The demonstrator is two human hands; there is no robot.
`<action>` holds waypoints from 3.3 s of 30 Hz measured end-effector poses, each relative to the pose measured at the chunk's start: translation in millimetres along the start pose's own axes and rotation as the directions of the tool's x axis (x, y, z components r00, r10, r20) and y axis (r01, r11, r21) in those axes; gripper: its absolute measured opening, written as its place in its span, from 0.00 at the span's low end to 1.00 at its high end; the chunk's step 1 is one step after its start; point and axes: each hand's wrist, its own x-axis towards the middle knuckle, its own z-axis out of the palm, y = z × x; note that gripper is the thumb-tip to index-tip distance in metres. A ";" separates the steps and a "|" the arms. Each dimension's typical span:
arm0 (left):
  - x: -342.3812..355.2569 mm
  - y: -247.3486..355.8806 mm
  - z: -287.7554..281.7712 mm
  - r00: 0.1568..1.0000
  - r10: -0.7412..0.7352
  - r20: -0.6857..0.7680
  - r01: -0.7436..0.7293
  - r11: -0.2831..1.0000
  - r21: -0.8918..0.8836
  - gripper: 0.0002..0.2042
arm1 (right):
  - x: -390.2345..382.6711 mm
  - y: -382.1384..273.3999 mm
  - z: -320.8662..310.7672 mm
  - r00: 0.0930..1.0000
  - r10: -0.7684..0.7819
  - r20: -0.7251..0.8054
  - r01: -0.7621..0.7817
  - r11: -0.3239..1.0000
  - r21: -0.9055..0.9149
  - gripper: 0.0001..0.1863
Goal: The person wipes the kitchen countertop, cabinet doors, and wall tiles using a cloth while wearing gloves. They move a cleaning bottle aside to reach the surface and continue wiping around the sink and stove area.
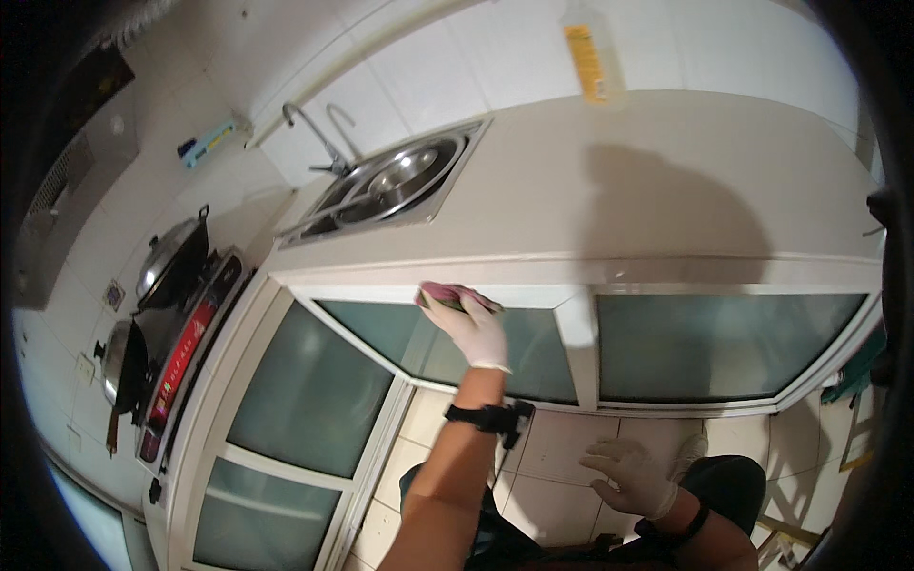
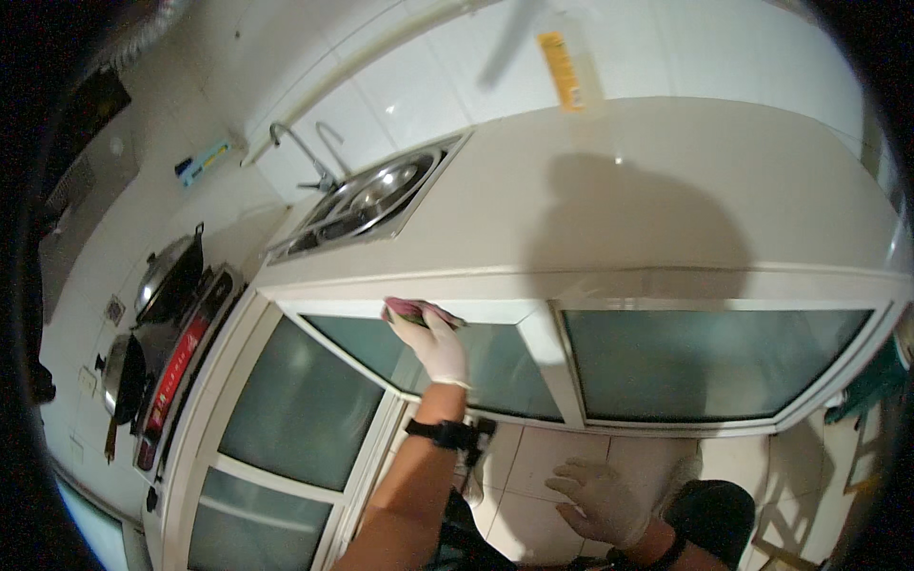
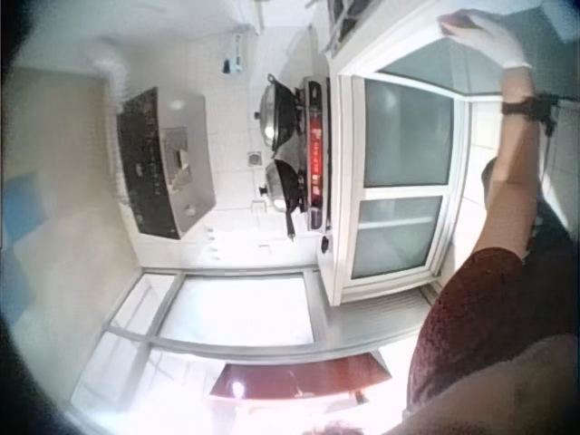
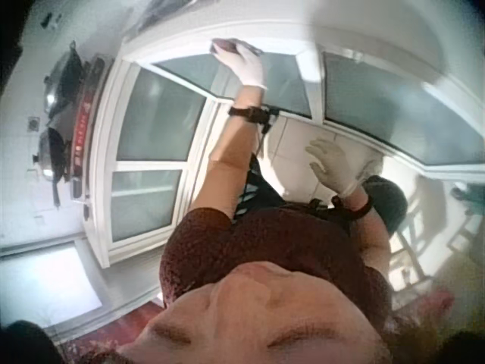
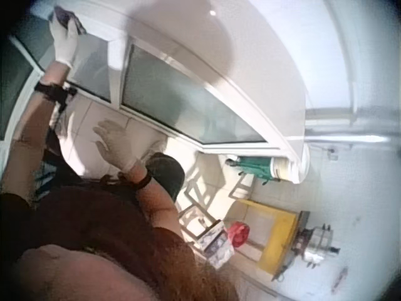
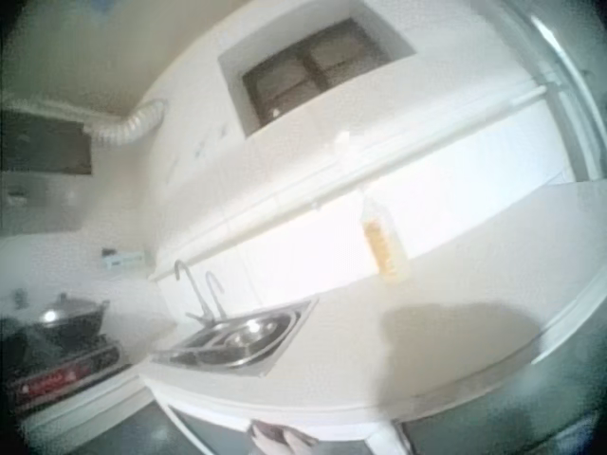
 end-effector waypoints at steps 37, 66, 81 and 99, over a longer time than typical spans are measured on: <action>47.2 -12.7 -70.5 0.939 -0.337 0.061 0.335 0.863 -0.378 0.23 | -8.6 16.4 0.9 0.999 0.010 -0.034 -0.014 0.996 -0.092 0.20; -149.5 36.1 -43.6 0.483 -0.336 0.809 0.614 0.788 -0.040 0.25 | 4.5 25.1 3.9 0.974 0.168 -0.150 -0.184 0.978 -0.095 0.28; -32.3 151.9 -41.7 0.498 0.098 0.861 0.178 0.961 -0.212 0.13 | -10.9 43.3 -35.3 0.695 0.707 -0.128 0.102 0.078 0.992 0.23; 99.3 126.7 27.0 0.521 0.545 0.657 -0.711 0.703 -0.019 0.21 | -166.9 248.6 -301.8 -0.355 0.237 -0.904 -0.181 0.931 0.316 0.27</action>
